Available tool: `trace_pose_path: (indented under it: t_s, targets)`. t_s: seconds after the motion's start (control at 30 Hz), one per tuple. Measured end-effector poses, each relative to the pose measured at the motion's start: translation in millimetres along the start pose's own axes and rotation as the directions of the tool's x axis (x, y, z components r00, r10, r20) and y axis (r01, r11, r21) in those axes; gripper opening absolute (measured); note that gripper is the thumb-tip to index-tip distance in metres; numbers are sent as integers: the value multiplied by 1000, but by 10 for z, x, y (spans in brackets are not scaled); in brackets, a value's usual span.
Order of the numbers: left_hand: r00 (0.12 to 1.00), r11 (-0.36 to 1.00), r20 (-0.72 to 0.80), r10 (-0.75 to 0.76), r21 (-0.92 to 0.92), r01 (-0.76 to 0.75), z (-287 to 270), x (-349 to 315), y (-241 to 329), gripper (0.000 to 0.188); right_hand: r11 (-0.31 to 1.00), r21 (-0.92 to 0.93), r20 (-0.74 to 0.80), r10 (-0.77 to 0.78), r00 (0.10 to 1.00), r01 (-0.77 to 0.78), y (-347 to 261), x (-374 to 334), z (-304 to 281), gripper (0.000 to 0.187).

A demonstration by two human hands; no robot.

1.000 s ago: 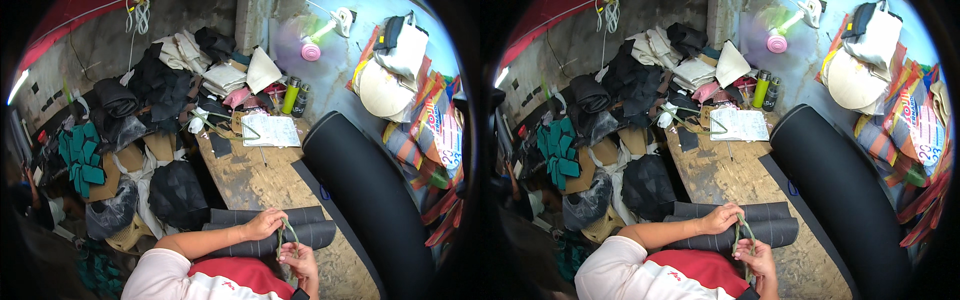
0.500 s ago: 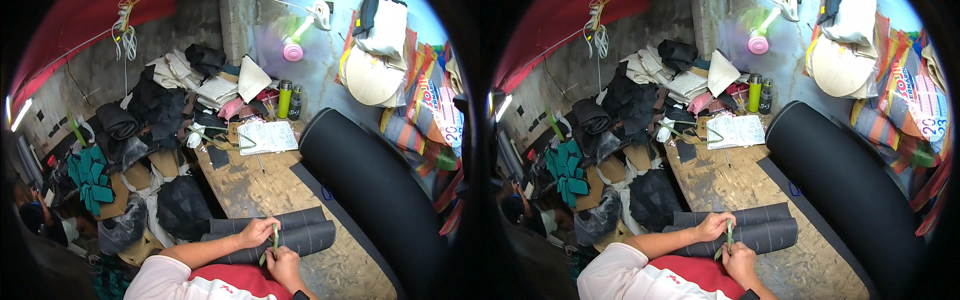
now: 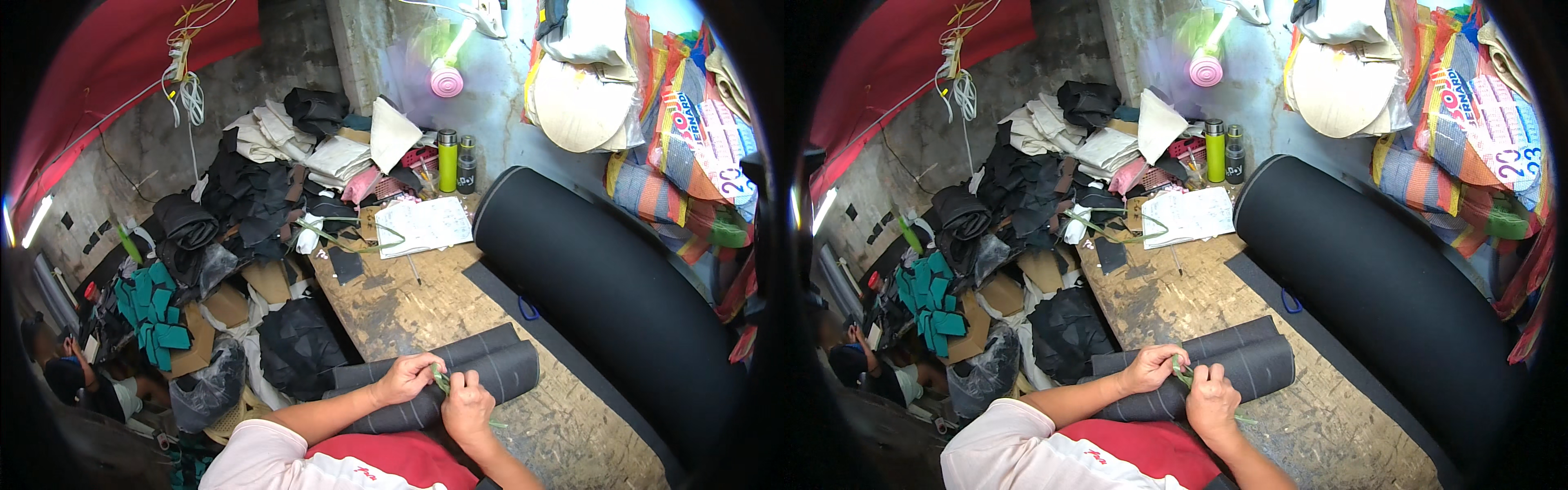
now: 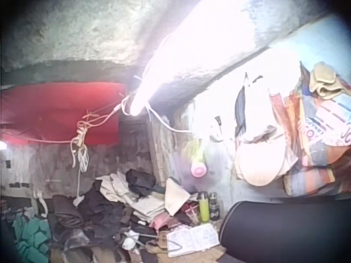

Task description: The person measures and marks a roll of black fabric using a green measuring tape and a white marker. They consult a notebook, wrap the tape around the fabric, and draw lines on the surface. The person then handles a small piece of cardboard and moves a larger roll of fabric.

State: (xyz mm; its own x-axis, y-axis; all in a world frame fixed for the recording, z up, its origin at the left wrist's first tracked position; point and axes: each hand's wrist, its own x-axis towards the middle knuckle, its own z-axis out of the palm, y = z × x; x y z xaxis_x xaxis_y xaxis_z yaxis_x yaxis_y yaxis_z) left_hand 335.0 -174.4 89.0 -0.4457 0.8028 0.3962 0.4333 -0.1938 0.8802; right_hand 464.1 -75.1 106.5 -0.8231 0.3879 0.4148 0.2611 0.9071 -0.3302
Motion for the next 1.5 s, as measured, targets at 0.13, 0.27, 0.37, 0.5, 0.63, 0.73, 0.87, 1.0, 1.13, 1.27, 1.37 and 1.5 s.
trace_pose_path:
  t_s: [0.13,0.27,0.37,0.5,0.63,0.73,0.87,1.0,1.13,1.27,1.37,1.5]
  targets:
    - [997,998,64,37,50,-40,17,17,25,15,984,-100,73,-143,987,150,56,-71,-110,4]
    - [997,996,50,51,70,-54,62,10,20,14,977,-55,135,-196,971,205,77,-123,-189,6]
    - [999,995,33,36,87,-39,74,8,-8,14,973,116,155,-217,964,200,122,-118,-275,10]
    - [994,994,76,-83,-62,87,39,20,-44,15,912,410,208,-93,974,-1,138,-116,-420,18]
    - [980,972,107,-169,-144,184,25,24,-36,16,832,461,393,120,912,-308,76,-137,-529,21]
    - [986,980,65,-154,-113,161,57,1,-33,17,869,367,437,153,886,-331,75,-108,-566,24]
    - [980,980,-55,-189,-75,185,19,-28,-165,17,901,380,399,46,916,-211,133,-82,-558,28]
    - [927,955,-231,-294,-46,292,-192,-15,-418,20,943,308,417,-13,909,-128,233,-234,-521,25]
    - [882,903,-234,-409,-248,352,-185,56,-469,22,836,386,477,182,860,-390,293,-468,-335,18]
    - [877,531,118,-466,-755,384,-147,156,-246,21,825,499,319,109,941,-265,321,-553,-198,15]
    - [918,774,280,-282,-500,390,-67,200,-67,18,755,589,424,14,905,-288,262,-534,-235,22]
    - [956,984,257,-144,-67,166,76,214,15,12,627,681,421,90,903,-380,123,-420,-330,26]
